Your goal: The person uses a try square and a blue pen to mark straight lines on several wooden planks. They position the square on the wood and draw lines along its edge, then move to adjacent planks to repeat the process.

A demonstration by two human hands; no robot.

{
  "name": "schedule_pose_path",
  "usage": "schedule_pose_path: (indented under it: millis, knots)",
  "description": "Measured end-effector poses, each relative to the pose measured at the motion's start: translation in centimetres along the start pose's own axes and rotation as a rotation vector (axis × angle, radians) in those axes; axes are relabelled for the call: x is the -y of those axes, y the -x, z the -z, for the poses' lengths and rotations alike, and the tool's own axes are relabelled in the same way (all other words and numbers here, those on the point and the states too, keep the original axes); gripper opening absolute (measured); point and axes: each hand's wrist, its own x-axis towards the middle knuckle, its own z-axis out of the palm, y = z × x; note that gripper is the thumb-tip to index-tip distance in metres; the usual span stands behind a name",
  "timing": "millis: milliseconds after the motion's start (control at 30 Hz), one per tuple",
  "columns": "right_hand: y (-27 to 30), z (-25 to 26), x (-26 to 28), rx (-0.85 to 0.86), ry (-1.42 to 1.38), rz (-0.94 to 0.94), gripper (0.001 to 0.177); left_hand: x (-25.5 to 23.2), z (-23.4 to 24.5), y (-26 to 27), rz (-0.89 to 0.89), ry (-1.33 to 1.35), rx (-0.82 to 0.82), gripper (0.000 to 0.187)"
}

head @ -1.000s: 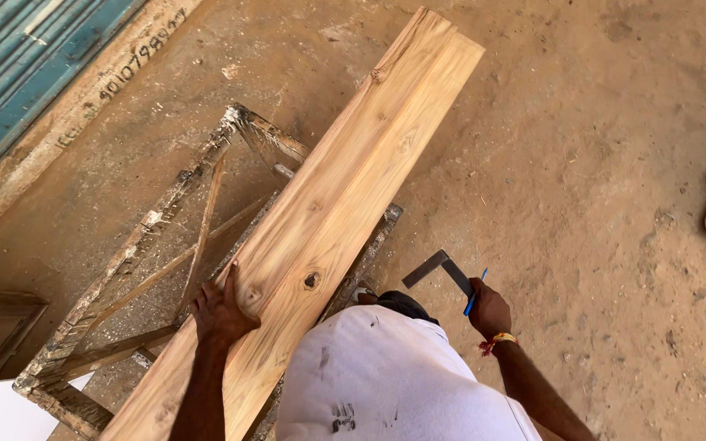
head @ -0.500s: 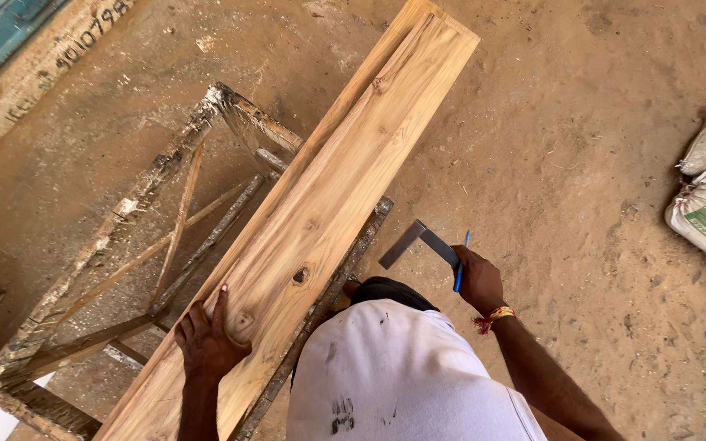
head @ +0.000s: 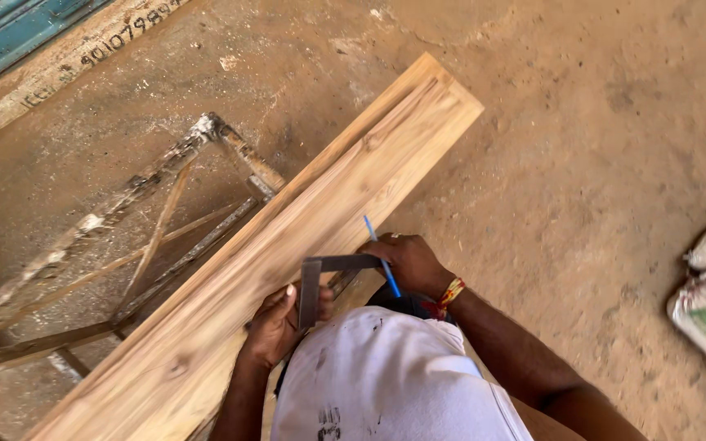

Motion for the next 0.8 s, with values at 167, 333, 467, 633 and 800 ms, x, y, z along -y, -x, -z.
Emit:
schedule_pose_path:
  millis: [167, 333, 467, 633, 800]
  knots:
    - [-4.3, 5.6, -13.2, -0.07, -0.007, 0.225, 0.045, 2.7, -7.1, -7.9, -0.177, 0.078, 0.129, 0.046]
    - [-4.7, 14.9, -28.2, -0.316, -0.04, -0.019, 0.045, 2.8, -15.3, -18.5, -0.152, -0.614, -0.24, 0.055]
    - [-3.2, 20.9, -36.7, -0.291, -0.538, -0.18, 0.03, 4.6, -19.9, -27.1, -0.577, -1.318, -0.474, 0.048]
    - [-4.2, 20.6, -44.2, -0.214, -0.752, -0.391, 0.031, 8.2, -20.6, -35.2, -0.679, -1.57, -0.525, 0.047]
    - [-5.7, 17.1, -47.2, -0.243, -0.864, -0.193, 0.022, 11.2, -21.9, -40.6, -0.8, -1.581, -0.572, 0.037]
